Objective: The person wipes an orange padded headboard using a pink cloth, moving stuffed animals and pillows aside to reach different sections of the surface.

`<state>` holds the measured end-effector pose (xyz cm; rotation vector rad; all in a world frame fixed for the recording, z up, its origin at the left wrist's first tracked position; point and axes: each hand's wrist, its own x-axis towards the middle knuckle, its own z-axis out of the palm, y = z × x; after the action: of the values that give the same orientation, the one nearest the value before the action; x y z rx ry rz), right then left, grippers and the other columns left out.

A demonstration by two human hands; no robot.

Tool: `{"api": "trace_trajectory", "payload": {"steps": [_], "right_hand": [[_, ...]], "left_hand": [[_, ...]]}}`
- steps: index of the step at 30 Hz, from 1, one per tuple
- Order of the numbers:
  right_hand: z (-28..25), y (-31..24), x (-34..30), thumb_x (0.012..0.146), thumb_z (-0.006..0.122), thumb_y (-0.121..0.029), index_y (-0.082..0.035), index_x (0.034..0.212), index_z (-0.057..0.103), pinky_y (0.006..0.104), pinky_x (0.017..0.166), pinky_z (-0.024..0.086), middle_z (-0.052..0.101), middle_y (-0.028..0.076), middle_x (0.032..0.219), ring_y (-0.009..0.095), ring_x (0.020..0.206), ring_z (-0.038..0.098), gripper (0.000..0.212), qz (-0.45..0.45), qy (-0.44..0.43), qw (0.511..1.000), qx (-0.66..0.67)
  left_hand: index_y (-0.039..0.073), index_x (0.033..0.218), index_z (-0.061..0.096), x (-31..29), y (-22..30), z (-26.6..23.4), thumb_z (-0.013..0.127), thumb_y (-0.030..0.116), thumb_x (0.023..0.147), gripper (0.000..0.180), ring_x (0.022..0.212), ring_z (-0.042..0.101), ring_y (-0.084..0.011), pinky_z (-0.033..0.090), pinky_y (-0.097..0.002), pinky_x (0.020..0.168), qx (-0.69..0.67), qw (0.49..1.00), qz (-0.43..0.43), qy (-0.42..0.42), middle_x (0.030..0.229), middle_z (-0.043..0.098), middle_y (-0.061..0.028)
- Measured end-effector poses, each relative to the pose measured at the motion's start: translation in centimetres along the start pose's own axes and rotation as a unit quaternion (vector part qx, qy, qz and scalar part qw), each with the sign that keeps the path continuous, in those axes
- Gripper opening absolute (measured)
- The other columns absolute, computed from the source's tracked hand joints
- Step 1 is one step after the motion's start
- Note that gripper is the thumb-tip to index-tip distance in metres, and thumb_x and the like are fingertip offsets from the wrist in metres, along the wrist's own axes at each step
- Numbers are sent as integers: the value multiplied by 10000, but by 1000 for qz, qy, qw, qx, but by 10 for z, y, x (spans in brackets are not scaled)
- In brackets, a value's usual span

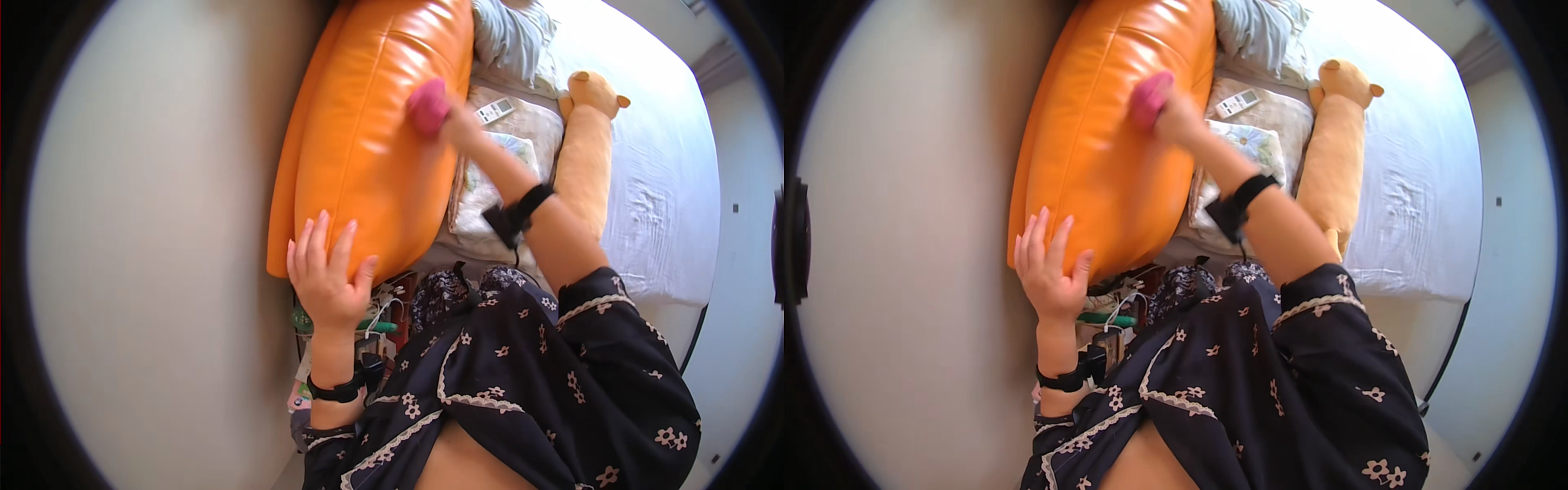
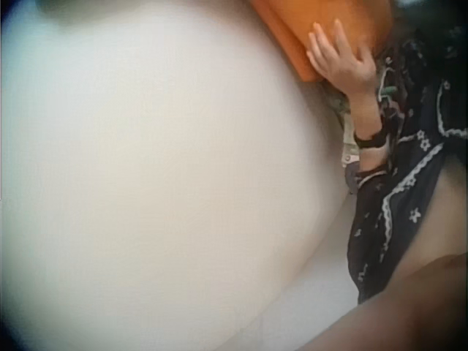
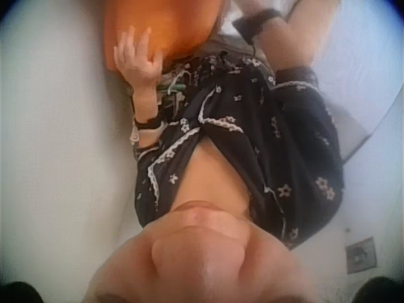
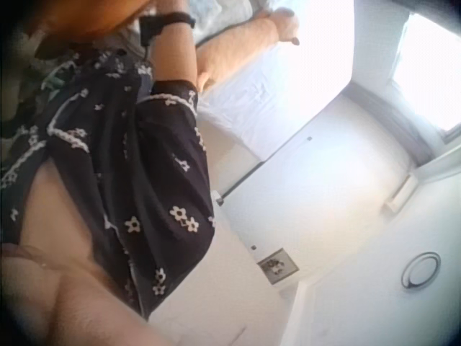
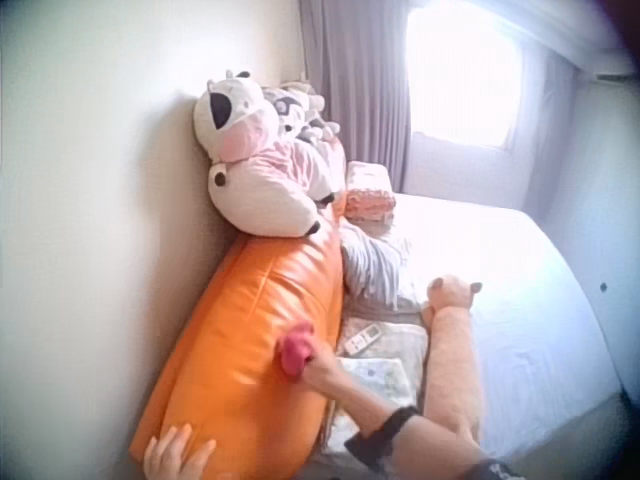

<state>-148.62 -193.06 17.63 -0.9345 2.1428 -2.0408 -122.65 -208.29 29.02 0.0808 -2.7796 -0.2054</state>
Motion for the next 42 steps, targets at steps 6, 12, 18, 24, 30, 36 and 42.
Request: {"api": "trace_trajectory", "payload": {"steps": [6,12,18,24,30,36,42], "right_hand": [[58,-105,-135,649,586,51,-105,994,589,390,846,437,603,113,983,339,975,538,378,52,-435,899,4],[-35,-77,-82,771,509,65,-45,1070,580,313,761,509,656,88,952,171,858,611,326,224,-154,961,-42],[-43,47,-35,768,474,127,-25,968,570,316,757,477,612,107,914,238,855,588,269,63,108,992,24],[66,-29,-200,722,536,-65,-33,1025,536,458,807,455,595,209,958,392,928,574,305,183,-234,950,-94],[22,-11,-201,780,582,-151,-102,1082,534,405,794,489,640,187,968,353,931,619,310,278,-284,917,-19],[-86,57,-85,712,709,-237,-37,1084,531,365,774,499,646,165,981,279,913,638,459,336,114,932,-76],[-77,30,-8,800,543,-137,-80,1046,534,432,751,485,639,192,973,342,911,611,253,198,95,966,-134]], "left_hand": [[115,1172,614,-8,-52,27,658,221,811,378,1182,470,-332,378,-417,988,-57,998,-23,29,1293,511,-114],[56,1209,572,-11,-55,33,603,126,865,353,1207,455,-325,341,-391,1021,-99,995,-26,4,1314,489,-155],[114,1196,594,0,-38,36,607,171,858,343,1216,459,-329,358,-394,1015,-70,997,-34,13,1289,531,-107],[117,1217,575,-10,-40,29,598,190,867,358,1230,446,-330,343,-400,1026,-28,998,-56,6,1316,513,-98],[102,1291,509,-6,-21,20,555,199,895,410,1265,402,-350,320,-423,1040,8,997,-67,-41,1352,470,-133],[195,1402,374,-5,-6,21,510,327,913,524,1307,344,-350,279,-441,1058,99,983,-98,-117,1433,364,-140],[242,1448,269,13,22,13,591,553,789,797,1370,225,-330,236,-471,1066,164,940,-146,-261,1496,246,-130]]}}
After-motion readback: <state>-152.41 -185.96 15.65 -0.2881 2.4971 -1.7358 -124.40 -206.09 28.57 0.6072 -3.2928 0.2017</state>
